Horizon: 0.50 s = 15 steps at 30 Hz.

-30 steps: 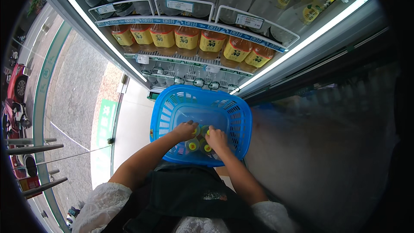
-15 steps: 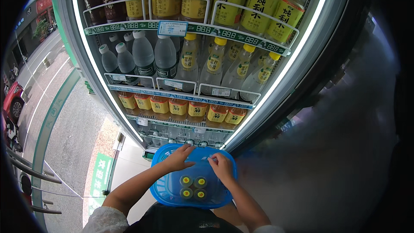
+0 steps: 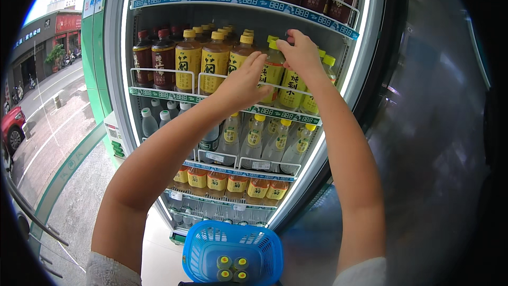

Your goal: The person repeatedly takes yellow-labeled bottles from a refrigerated display and places them into a blue shopping basket. The person continues this process until the basket is full.

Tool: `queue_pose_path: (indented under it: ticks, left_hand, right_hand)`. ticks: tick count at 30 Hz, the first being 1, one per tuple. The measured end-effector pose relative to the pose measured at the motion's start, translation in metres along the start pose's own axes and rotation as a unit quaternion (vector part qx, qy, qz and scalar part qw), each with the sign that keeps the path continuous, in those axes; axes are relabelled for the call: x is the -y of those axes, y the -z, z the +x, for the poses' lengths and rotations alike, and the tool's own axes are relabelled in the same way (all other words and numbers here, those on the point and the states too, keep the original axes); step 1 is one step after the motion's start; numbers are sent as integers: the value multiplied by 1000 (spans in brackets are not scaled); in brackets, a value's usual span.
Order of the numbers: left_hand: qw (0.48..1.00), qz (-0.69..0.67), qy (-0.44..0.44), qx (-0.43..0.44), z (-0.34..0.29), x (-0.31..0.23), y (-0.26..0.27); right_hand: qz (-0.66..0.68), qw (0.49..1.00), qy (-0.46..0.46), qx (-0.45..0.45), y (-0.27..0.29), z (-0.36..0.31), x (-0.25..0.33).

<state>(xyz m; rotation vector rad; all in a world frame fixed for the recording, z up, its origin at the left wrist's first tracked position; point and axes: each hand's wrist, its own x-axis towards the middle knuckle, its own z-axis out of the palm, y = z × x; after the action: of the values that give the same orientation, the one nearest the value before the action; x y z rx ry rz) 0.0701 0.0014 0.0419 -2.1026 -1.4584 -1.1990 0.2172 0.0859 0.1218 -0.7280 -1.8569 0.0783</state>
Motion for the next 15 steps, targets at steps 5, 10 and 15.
queue_pose_path:
  ticks: [5, 10, 15]
  left_hand:
    - [1000, 4, 5, 3, 14, 7, 2]
    - [999, 18, -25, -10, 11, 13, 3]
    - [997, -46, -26, -55, 18, 9, 21]
  right_hand:
    - [-70, 975, -139, 161, -10, 25, 22]
    - [-94, 992, -63, 62, -28, 21, 4]
    - [-24, 989, 102, -104, -11, -5, 23]
